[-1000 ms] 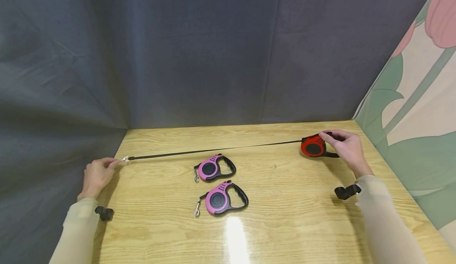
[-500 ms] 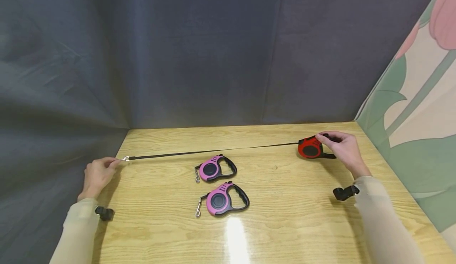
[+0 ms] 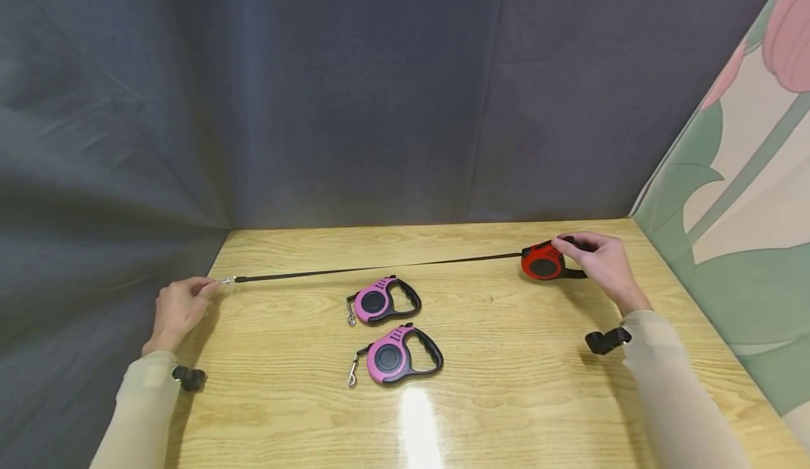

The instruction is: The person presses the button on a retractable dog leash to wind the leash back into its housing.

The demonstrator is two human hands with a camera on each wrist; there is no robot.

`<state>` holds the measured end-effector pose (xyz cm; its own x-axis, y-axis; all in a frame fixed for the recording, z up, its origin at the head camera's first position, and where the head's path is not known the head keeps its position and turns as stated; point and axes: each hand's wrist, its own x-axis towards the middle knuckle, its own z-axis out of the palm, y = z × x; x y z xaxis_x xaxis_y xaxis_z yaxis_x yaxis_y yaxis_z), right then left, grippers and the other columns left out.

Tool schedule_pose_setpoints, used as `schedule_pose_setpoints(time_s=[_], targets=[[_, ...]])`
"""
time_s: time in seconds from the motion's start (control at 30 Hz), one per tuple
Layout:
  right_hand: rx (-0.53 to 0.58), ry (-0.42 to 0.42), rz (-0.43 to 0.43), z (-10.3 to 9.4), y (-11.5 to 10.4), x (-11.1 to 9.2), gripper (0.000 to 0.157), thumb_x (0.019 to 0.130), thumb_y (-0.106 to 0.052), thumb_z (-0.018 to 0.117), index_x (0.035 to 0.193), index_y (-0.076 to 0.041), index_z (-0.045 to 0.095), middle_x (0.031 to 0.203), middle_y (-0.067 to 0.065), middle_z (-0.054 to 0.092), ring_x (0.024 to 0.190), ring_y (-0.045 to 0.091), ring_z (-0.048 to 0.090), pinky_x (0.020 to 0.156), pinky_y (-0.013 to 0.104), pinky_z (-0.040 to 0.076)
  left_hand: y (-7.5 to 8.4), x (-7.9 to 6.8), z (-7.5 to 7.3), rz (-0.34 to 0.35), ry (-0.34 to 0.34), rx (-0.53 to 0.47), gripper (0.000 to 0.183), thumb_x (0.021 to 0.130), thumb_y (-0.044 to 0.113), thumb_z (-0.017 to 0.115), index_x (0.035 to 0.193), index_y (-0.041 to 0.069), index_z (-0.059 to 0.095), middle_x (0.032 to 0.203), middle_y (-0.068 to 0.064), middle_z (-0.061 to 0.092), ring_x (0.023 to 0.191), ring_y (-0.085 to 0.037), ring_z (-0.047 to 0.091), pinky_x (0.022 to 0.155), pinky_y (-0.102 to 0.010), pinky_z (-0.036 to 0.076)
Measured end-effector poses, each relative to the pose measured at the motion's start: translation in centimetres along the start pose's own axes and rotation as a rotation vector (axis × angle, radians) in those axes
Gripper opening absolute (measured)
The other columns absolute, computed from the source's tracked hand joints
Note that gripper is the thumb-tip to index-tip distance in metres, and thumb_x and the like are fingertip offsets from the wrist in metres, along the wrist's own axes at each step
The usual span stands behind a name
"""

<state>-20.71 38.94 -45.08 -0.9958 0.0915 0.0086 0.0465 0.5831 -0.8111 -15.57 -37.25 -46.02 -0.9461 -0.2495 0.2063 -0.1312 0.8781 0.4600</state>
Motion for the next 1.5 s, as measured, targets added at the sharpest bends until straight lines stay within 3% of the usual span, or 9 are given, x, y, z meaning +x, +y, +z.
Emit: schedule_pose_setpoints(time_s=[0.17, 0.43, 0.6, 1.1, 1.37, 1.5], targets=[[0.006, -0.012, -0.016, 0.3, -0.5, 0.2, 0.054, 0.097, -0.053, 0.075, 0.131, -0.011, 0.074, 0.098, -0.041, 0.065, 0.099, -0.010, 0.056, 0.080, 0.014, 0.044, 0.3, 0.1, 0.0, 0.021, -0.004, -0.012, 0.032, 0.107, 0.026, 0.066, 0.118, -0.002, 0.078, 0.111, -0.026, 0.077, 0.094, -0.043, 0.071, 0.079, -0.054, 0.052], [0.004, -0.035, -0.034, 0.8, -1.6, 0.3, 0.054, 0.097, -0.054, 0.075, 0.129, -0.010, 0.075, 0.097, -0.038, 0.067, 0.099, -0.009, 0.057, 0.081, 0.015, 0.044, 0.4, 0.4, 0.1, 0.024, -0.013, -0.010, 0.030, 0.107, 0.025, 0.067, 0.117, -0.001, 0.078, 0.109, -0.025, 0.078, 0.083, -0.033, 0.067, 0.068, -0.035, 0.045], [0.012, -0.040, -0.044, 1.1, -1.9, 0.4, 0.054, 0.098, -0.054, 0.074, 0.129, -0.010, 0.075, 0.098, -0.037, 0.067, 0.099, -0.008, 0.058, 0.081, 0.014, 0.045, 0.4, 0.4, 0.3, 0.023, -0.018, -0.012, 0.029, 0.107, 0.024, 0.067, 0.116, -0.001, 0.078, 0.110, -0.025, 0.077, 0.081, -0.031, 0.065, 0.066, -0.032, 0.043], [0.035, -0.040, -0.062, 1.9, -1.8, 0.8, 0.051, 0.097, -0.051, 0.076, 0.127, -0.010, 0.077, 0.099, -0.036, 0.069, 0.099, -0.009, 0.059, 0.082, 0.013, 0.045, 0.4, 0.3, 0.5, 0.003, -0.016, -0.010, 0.026, 0.106, 0.021, 0.068, 0.115, -0.002, 0.078, 0.109, -0.025, 0.077, 0.083, -0.031, 0.063, 0.068, -0.033, 0.040], [0.040, -0.052, -0.075, 2.4, -1.7, 0.9, 0.050, 0.099, -0.047, 0.075, 0.131, -0.008, 0.074, 0.102, -0.037, 0.069, 0.100, -0.013, 0.059, 0.082, 0.010, 0.046, 0.7, 0.2, 0.6, 0.046, -0.026, -0.025, 0.031, 0.107, 0.026, 0.068, 0.117, -0.001, 0.079, 0.111, -0.025, 0.078, 0.094, -0.041, 0.073, 0.080, -0.053, 0.053], [0.044, -0.061, -0.064, 2.7, -1.8, 0.8, 0.053, 0.099, -0.047, 0.075, 0.134, -0.006, 0.073, 0.102, -0.037, 0.067, 0.100, -0.013, 0.058, 0.083, 0.011, 0.046, 0.7, 0.2, 0.7, 0.070, -0.028, -0.021, 0.031, 0.107, 0.028, 0.068, 0.116, 0.001, 0.080, 0.109, -0.023, 0.079, 0.086, -0.037, 0.073, 0.078, -0.052, 0.054]])
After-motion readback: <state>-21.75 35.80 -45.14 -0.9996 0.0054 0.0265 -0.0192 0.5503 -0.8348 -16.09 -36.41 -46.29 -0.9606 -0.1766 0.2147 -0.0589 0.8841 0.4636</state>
